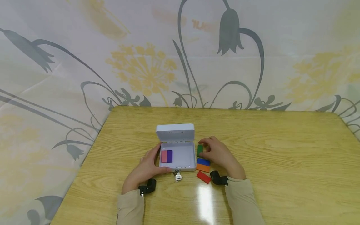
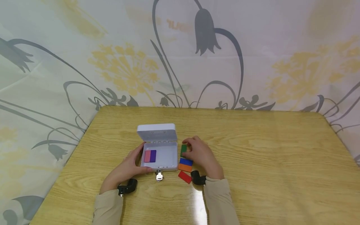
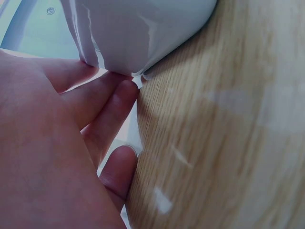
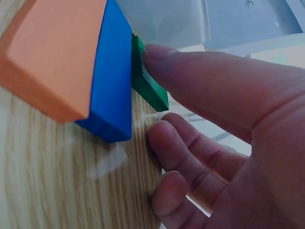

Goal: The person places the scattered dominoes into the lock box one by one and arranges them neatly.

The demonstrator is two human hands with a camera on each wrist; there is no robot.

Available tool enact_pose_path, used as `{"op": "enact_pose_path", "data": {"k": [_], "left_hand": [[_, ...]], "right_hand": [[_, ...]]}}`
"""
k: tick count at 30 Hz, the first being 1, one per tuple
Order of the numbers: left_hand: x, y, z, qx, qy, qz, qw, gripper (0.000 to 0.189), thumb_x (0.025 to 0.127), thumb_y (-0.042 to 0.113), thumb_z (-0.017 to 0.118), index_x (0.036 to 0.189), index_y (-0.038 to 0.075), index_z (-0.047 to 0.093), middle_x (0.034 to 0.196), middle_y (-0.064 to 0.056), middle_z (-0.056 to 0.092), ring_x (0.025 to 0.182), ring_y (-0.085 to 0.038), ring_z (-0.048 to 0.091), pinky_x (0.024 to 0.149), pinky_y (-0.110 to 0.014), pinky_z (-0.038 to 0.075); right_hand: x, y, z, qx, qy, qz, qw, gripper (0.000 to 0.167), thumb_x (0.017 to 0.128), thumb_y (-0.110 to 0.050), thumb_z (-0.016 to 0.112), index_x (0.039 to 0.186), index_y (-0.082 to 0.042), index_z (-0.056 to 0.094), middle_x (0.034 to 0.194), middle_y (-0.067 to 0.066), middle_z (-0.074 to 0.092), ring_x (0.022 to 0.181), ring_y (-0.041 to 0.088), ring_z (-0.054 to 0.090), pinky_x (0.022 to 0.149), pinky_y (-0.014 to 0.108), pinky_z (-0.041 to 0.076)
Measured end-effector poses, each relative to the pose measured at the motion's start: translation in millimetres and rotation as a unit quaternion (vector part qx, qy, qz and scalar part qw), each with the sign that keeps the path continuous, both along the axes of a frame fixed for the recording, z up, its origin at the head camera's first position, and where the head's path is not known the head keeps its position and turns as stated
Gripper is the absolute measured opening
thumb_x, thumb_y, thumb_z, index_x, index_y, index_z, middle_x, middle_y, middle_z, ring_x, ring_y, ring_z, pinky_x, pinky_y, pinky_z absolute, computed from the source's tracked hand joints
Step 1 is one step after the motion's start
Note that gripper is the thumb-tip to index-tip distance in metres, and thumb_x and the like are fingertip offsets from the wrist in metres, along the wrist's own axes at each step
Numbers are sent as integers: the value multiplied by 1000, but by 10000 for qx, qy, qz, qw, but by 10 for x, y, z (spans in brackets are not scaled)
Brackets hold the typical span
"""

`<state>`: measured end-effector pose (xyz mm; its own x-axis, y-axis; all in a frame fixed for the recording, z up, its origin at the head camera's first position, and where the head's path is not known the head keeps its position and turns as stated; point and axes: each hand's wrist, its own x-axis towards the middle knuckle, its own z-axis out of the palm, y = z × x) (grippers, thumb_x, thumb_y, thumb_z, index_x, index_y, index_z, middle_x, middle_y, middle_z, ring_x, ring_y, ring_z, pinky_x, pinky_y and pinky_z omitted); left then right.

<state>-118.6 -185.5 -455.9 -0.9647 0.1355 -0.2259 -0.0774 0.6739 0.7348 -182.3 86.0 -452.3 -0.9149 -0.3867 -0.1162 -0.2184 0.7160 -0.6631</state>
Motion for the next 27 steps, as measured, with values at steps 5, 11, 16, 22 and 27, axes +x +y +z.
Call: {"op": "enact_pose_path", "data": {"k": [5,11,16,22,27], "left_hand": [[1,7,17,31,-54,23,10000,110,58,54,76,144,28,14,144,-3,25,128,-24,21,101,-49,12],[1,7,15,29,-11,-40,10000,109,58,54,76,144,27,14,143,-4,25,128,-25,22,100,-48,13],[-6,6,2,61,65,-45,10000,108,58,54,76,144,29,14,143,-3,26,127,-25,22,99,-49,12],[-7,5,7,94,59,-46,9999,108,58,53,76,144,30,13,143,-2,26,127,-23,22,99,-48,13],[0,4,22,113,44,-63,9999,110,58,53,77,144,29,13,143,-1,26,127,-22,23,98,-46,12]], "right_hand": [[-5,-5,-1,81,-12,29,10000,40,75,-24,71,112,-12,59,95,3,50,79,15,49,68,31,42],[1,1,-9,118,-18,37,9999,40,75,-25,71,112,-12,59,95,3,50,78,15,49,69,32,41],[2,3,-2,125,-25,68,9999,41,75,-25,71,112,-15,59,95,3,48,75,15,47,65,30,40],[0,-9,2,161,-1,135,9998,43,74,-26,72,113,-14,59,96,3,47,76,15,46,65,29,40],[5,-6,-1,111,35,53,9999,41,76,-24,70,114,-14,58,98,4,49,76,15,47,66,31,40]]}}
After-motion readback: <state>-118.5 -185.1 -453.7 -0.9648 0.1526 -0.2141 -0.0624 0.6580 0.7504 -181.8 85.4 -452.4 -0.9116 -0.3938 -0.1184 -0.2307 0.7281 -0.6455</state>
